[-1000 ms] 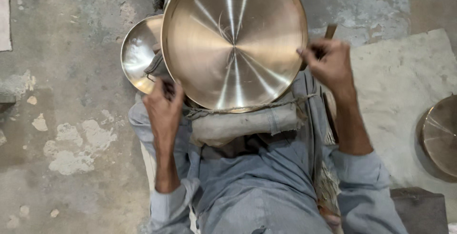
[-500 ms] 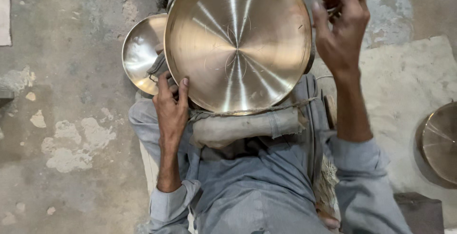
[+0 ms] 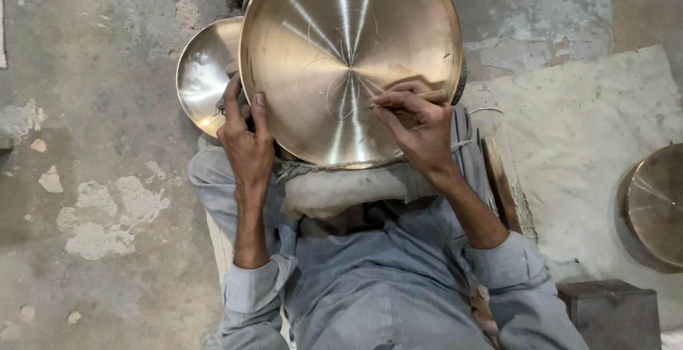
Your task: The person sits cross-legged on the floor with a brass disc resting on their lap and scratches a decorative pattern into its surface using a pointed scribe, steadying and rotating the disc with the other hand. They reposition the disc on a cloth pad and continue scribing curved lines across the face.
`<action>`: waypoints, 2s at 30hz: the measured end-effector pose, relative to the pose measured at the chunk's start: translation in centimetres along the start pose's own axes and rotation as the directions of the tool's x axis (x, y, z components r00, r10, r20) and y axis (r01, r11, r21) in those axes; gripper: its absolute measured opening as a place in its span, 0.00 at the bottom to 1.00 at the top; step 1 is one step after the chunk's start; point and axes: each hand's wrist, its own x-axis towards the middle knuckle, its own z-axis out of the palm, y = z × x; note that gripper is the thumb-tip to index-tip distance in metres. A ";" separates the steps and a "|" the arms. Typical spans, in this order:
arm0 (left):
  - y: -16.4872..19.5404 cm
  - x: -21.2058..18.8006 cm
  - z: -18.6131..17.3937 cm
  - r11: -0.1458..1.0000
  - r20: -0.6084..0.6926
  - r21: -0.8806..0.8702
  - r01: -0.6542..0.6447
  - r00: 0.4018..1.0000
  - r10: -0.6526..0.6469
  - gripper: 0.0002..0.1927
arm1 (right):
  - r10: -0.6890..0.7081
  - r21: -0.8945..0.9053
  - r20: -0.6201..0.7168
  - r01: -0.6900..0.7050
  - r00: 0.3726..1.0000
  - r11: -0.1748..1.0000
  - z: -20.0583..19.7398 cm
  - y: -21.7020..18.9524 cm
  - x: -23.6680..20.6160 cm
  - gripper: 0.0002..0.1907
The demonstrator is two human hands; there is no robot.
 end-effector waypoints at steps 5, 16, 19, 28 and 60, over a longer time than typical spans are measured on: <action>-1.1 -0.7 0.9 0.998 -0.039 -0.041 -0.038 0.999 0.037 0.23 | 0.084 0.028 -0.046 -0.083 0.995 0.996 1.0 0.4 -0.1 0.07; -2.4 -1.6 1.9 0.999 -0.111 0.017 -0.044 0.993 0.046 0.23 | 0.023 -0.003 -0.027 -0.023 0.999 1.000 0.7 0.6 0.2 0.07; -2.4 -1.6 2.0 1.000 -0.110 0.006 -0.003 0.994 0.004 0.24 | 0.019 -0.030 -0.028 -0.020 0.999 0.999 0.9 0.5 0.2 0.07; -2.6 -1.9 2.1 1.000 -0.129 -0.016 -0.008 0.992 0.006 0.23 | 0.000 -0.057 -0.045 -0.002 0.999 0.998 1.1 0.9 0.0 0.06; -2.4 -2.0 2.3 0.999 -0.137 -0.027 -0.022 0.990 0.018 0.22 | -0.028 -0.110 -0.010 0.026 1.000 0.994 1.0 1.0 0.1 0.06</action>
